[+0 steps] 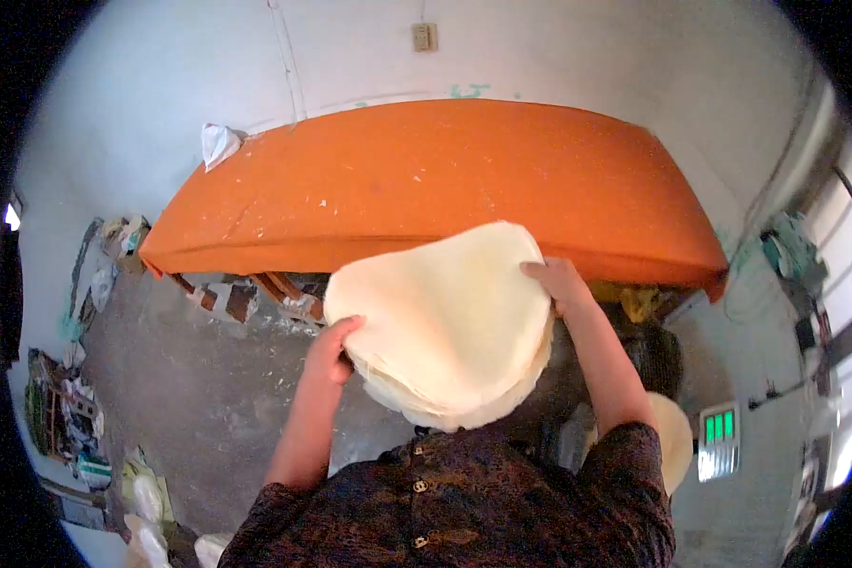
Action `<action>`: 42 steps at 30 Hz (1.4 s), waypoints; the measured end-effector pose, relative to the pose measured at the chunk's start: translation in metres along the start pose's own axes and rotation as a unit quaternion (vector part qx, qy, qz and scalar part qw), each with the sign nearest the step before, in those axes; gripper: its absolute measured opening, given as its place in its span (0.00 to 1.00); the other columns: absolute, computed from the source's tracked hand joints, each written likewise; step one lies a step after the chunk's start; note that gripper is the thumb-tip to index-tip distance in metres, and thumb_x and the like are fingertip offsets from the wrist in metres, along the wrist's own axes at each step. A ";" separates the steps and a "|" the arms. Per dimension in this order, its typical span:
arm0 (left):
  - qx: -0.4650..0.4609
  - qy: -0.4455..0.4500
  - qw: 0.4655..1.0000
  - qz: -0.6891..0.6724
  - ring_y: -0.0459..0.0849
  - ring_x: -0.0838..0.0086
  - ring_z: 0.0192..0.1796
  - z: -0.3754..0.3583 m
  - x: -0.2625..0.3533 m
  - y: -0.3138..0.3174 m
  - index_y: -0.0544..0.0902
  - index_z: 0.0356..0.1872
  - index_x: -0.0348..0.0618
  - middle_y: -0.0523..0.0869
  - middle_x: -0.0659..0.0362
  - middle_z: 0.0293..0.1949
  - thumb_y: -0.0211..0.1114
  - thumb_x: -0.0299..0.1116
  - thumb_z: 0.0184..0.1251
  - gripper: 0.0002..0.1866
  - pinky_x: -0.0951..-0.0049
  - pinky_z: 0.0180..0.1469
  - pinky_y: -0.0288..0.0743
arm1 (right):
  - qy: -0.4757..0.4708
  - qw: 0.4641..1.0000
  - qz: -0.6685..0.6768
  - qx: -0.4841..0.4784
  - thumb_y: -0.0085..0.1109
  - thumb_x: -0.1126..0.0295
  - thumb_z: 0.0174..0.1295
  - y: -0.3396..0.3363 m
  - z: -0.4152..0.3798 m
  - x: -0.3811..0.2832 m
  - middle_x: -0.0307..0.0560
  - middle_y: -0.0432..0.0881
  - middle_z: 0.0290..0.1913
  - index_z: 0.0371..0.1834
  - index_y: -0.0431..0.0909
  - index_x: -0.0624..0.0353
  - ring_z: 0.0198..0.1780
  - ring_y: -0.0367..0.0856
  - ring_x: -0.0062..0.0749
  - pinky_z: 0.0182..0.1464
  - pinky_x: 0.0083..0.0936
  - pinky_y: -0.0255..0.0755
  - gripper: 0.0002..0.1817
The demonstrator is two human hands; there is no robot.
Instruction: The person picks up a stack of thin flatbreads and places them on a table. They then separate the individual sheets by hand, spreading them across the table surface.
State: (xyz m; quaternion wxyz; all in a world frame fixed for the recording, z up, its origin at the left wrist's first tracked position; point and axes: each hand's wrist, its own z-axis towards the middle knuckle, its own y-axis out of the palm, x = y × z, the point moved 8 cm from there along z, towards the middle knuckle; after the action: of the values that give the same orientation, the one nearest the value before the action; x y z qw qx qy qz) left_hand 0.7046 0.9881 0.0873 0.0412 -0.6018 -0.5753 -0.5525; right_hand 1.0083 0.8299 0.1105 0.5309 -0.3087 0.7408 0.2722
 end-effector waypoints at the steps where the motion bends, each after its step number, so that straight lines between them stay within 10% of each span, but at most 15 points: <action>1: 0.007 0.009 1.000 -0.002 0.76 0.66 0.46 0.020 0.008 0.003 0.70 0.48 0.32 0.77 0.52 0.44 0.62 0.26 0.49 0.23 0.68 0.50 0.70 | -0.005 1.000 -0.011 -0.015 0.56 0.71 0.53 0.004 0.032 -0.007 0.53 0.79 0.36 0.41 0.73 0.73 0.34 0.80 0.34 0.36 0.29 0.74 0.16; 10: 0.067 0.188 0.978 -0.059 0.73 0.62 0.52 0.158 0.140 0.047 0.63 0.55 0.31 0.72 0.49 0.51 0.58 0.28 0.56 0.25 0.63 0.53 0.70 | -0.153 0.950 -0.168 -0.213 0.57 0.62 0.53 0.131 0.266 -0.223 0.46 0.79 0.39 0.48 0.71 0.66 0.37 0.77 0.25 0.40 0.24 0.73 0.23; 15: 0.054 0.184 0.967 -0.166 0.70 0.67 0.55 0.263 0.148 0.056 0.63 0.57 0.42 0.72 0.56 0.53 0.59 0.34 0.58 0.25 0.62 0.57 0.65 | -0.260 0.914 -0.300 -0.088 0.57 0.55 0.53 0.159 0.350 -0.304 0.38 0.76 0.33 0.46 0.72 0.60 0.34 0.74 0.21 0.36 0.18 0.69 0.23; 18: -0.053 0.033 0.985 -0.163 0.74 0.65 0.49 0.366 0.070 0.020 0.64 0.55 0.44 0.74 0.57 0.50 0.53 0.43 0.62 0.23 0.60 0.45 0.72 | -0.243 0.907 -0.327 -0.109 0.54 0.55 0.54 0.173 0.360 -0.275 0.41 0.76 0.31 0.37 0.75 0.60 0.34 0.71 0.24 0.34 0.24 0.66 0.18; 19: 0.052 -0.142 0.983 -0.108 0.77 0.64 0.43 0.387 0.012 -0.021 0.67 0.51 0.42 0.76 0.54 0.44 0.54 0.46 0.61 0.22 0.61 0.38 0.73 | -0.230 0.894 -0.366 -0.116 0.54 0.55 0.54 0.172 0.366 -0.253 0.40 0.75 0.33 0.39 0.74 0.59 0.35 0.71 0.23 0.36 0.22 0.66 0.19; 21: 0.065 -0.207 0.976 0.002 0.78 0.62 0.39 0.362 -0.028 -0.039 0.71 0.42 0.41 0.78 0.51 0.39 0.54 0.48 0.60 0.20 0.62 0.40 0.73 | -0.209 0.865 -0.440 -0.123 0.54 0.55 0.54 0.160 0.385 -0.200 0.38 0.75 0.36 0.44 0.72 0.59 0.38 0.72 0.21 0.41 0.19 0.66 0.21; 23: -0.039 -0.229 0.972 -0.023 0.79 0.61 0.39 0.353 -0.043 -0.059 0.71 0.39 0.41 0.79 0.50 0.38 0.54 0.48 0.60 0.19 0.62 0.41 0.73 | -0.130 0.911 -0.365 -0.139 0.55 0.56 0.54 0.159 0.383 -0.168 0.41 0.76 0.39 0.46 0.71 0.61 0.42 0.73 0.24 0.43 0.23 0.68 0.23; 29: 0.051 -0.240 0.968 -0.057 0.78 0.62 0.43 0.317 -0.002 -0.148 0.71 0.40 0.40 0.78 0.50 0.41 0.53 0.45 0.61 0.17 0.62 0.45 0.70 | -0.192 0.893 -0.389 -0.123 0.58 0.55 0.51 0.242 0.374 -0.128 0.56 0.75 0.46 0.48 0.69 0.67 0.46 0.76 0.40 0.45 0.29 0.70 0.28; 42: 0.062 -0.177 0.982 -0.035 0.78 0.65 0.43 0.314 0.050 -0.163 0.69 0.44 0.38 0.78 0.51 0.42 0.53 0.42 0.61 0.18 0.63 0.44 0.70 | -0.251 0.629 -0.723 -0.135 0.60 0.56 0.42 0.397 0.397 -0.014 0.56 0.60 0.58 0.60 0.53 0.61 0.56 0.63 0.52 0.54 0.39 0.63 0.42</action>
State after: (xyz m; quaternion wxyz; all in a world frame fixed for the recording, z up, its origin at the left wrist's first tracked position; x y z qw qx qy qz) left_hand 0.7643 1.2898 -0.0939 -0.0434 -0.6659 -0.6271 -0.4018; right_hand 0.9610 1.3845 0.0399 0.6752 -0.7331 0.0732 -0.0356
